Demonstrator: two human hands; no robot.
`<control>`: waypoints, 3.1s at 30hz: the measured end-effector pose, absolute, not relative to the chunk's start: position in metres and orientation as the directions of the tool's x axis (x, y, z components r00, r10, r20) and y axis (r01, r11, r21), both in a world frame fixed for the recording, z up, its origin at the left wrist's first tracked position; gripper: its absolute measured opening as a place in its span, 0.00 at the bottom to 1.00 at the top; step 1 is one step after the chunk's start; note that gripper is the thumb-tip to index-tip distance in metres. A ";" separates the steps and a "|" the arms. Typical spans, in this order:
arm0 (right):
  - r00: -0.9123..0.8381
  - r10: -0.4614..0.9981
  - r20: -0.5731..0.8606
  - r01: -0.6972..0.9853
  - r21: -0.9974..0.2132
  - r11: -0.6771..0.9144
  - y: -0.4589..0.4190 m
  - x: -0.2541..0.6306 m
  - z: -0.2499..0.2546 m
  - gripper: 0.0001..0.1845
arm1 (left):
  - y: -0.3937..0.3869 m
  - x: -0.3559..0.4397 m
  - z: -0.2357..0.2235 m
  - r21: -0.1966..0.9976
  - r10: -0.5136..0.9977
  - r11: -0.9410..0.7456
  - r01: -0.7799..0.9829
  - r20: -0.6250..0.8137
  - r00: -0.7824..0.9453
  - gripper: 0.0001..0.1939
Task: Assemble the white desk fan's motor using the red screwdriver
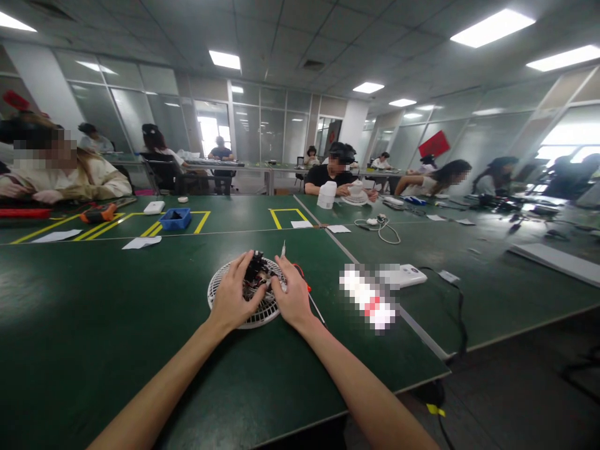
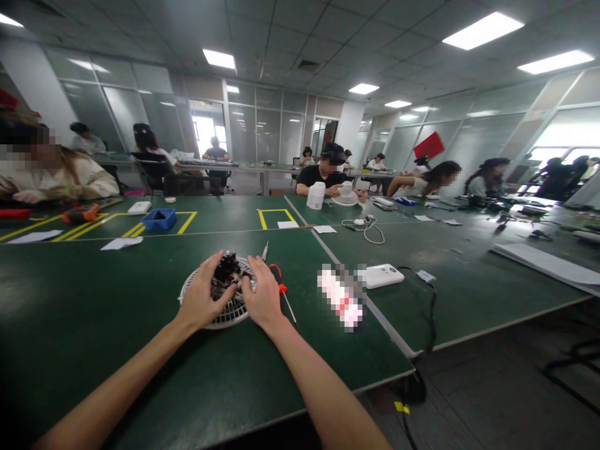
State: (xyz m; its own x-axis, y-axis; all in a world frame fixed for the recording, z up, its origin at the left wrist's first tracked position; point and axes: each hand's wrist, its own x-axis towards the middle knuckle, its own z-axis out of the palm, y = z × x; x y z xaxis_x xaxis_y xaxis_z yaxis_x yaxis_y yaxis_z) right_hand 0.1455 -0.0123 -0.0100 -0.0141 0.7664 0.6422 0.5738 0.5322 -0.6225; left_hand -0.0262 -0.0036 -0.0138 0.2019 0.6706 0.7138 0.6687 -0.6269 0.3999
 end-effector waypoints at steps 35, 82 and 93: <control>-0.322 0.566 0.759 0.506 -0.367 0.781 -0.037 0.137 0.003 0.13 | -0.014 -0.026 -0.006 -0.069 0.222 -0.763 0.643 0.906 0.361 0.13; -0.415 0.473 0.777 0.584 -0.171 0.793 -0.035 0.132 -0.001 0.16 | -0.013 -0.027 -0.002 -0.056 0.154 -0.727 0.684 0.958 0.241 0.09; -0.416 0.505 0.757 0.606 -0.183 0.774 -0.037 0.131 0.000 0.16 | -0.014 -0.029 -0.002 -0.059 0.161 -0.731 0.680 0.953 0.256 0.08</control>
State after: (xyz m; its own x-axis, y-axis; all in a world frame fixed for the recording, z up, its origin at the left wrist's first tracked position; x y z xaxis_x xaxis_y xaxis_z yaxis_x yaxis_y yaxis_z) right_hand 0.1305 -0.0366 0.0000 -0.4160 0.5045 0.7566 0.6055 0.7744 -0.1834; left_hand -0.0287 -0.0141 -0.0024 0.2557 0.1613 0.9532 0.6798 -0.7311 -0.0587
